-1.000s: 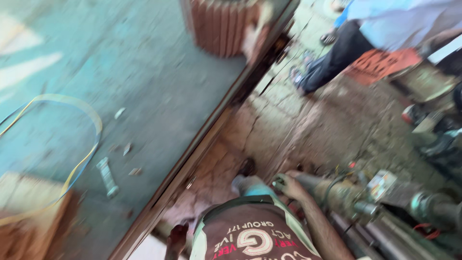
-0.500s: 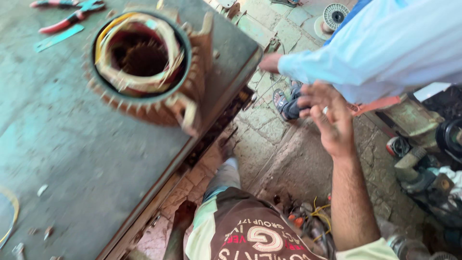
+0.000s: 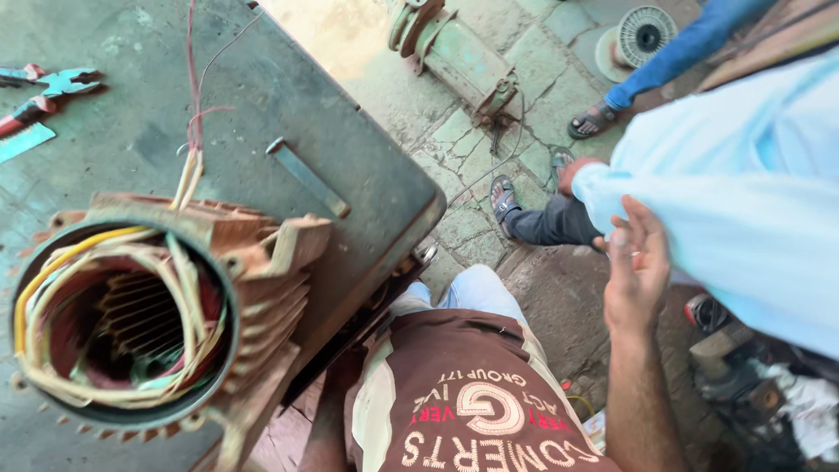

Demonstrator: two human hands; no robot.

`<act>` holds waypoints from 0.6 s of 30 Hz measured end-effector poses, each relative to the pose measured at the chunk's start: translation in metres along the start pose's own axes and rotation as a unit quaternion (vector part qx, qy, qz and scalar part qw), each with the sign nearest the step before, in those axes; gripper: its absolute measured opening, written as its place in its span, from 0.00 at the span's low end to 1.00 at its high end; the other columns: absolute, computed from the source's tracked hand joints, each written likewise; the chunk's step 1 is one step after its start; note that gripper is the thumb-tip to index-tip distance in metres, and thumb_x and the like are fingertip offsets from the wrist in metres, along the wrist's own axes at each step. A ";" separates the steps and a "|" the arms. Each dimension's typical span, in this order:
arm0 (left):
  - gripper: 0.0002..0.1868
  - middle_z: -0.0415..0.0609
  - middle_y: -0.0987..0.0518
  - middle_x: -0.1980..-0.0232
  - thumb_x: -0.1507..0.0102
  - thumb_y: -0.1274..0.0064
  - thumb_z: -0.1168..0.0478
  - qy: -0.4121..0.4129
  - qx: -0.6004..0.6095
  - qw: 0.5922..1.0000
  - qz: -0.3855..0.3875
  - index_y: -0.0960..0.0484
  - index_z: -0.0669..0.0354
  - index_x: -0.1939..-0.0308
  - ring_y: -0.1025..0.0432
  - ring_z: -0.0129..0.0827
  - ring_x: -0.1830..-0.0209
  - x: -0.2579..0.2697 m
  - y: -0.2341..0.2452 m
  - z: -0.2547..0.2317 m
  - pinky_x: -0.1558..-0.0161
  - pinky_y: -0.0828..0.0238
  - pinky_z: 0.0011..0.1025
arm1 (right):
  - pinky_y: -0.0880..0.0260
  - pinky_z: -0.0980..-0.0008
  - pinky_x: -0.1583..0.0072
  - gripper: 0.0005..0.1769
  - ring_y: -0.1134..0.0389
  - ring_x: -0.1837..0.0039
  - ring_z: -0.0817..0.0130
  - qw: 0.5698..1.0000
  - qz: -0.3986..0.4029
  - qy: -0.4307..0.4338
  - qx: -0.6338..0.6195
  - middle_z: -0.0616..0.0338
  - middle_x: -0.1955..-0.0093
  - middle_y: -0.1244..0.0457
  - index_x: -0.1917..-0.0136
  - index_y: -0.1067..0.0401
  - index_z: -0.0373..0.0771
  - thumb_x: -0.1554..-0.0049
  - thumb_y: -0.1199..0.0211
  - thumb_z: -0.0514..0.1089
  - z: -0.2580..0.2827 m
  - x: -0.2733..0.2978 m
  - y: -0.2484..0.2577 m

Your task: The person retrieves a hammer from a drawer and repeatedly strikes a metal bracket attached to a motor-like electrical component on a workbench. They adjust the bracket and use a wrench to tighten a bolt on the component while continuing to hammer the bracket.

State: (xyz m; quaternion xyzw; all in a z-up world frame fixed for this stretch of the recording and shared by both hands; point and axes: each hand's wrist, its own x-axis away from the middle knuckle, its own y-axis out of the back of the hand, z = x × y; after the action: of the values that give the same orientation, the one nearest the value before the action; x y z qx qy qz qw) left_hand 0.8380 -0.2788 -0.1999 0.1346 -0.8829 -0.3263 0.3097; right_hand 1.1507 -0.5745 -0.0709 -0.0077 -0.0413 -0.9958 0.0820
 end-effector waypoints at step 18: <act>0.14 0.62 0.23 0.61 0.33 0.48 0.56 0.072 0.138 0.987 -0.049 0.23 0.67 0.59 0.25 0.53 0.60 -0.053 0.007 -0.196 0.55 0.27 0.45 | 0.25 0.68 0.40 0.19 0.30 0.35 0.65 0.954 0.283 -0.070 -0.068 0.51 0.23 0.42 0.24 0.38 0.36 0.26 0.45 0.38 -0.025 -0.246 -0.028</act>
State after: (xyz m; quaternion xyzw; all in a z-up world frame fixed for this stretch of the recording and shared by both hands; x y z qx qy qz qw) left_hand 1.0036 -0.3469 -0.1029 0.2420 -0.8873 -0.2060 0.3343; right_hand 1.3890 -0.5094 -0.1031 -0.0944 0.0247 -0.9293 0.3562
